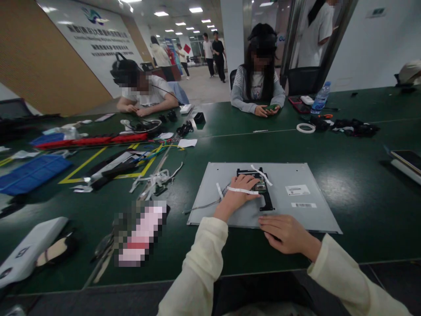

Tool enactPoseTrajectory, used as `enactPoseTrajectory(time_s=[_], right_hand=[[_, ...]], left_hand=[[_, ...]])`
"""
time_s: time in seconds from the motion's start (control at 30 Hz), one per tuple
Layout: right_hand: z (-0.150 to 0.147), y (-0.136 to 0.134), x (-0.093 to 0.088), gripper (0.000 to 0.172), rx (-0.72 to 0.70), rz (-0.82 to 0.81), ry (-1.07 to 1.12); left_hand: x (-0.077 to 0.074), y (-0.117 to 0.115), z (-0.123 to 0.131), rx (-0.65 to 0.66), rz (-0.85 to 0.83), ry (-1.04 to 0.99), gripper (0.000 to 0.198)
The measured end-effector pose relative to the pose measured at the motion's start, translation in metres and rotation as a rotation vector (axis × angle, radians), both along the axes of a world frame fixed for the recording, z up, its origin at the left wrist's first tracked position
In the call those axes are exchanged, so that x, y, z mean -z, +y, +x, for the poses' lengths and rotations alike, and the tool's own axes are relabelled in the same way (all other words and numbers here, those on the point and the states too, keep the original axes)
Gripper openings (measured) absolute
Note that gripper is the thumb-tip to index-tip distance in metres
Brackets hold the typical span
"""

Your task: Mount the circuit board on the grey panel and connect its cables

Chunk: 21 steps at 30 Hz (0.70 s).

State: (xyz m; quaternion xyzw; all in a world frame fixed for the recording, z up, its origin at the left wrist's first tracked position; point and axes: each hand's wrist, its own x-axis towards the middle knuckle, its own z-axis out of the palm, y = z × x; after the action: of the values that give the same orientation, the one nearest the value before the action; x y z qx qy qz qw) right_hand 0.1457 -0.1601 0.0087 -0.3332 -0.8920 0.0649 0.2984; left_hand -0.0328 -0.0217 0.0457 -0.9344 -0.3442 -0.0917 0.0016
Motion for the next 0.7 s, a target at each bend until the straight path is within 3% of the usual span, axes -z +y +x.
enactPoseTrajectory(time_s=[0.7], right_hand=[[0.000, 0.002, -0.003, 0.023, -0.016, -0.054, 0.030]], left_hand=[[0.014, 0.006, 0.012, 0.041, -0.022, -0.034, 0.051]])
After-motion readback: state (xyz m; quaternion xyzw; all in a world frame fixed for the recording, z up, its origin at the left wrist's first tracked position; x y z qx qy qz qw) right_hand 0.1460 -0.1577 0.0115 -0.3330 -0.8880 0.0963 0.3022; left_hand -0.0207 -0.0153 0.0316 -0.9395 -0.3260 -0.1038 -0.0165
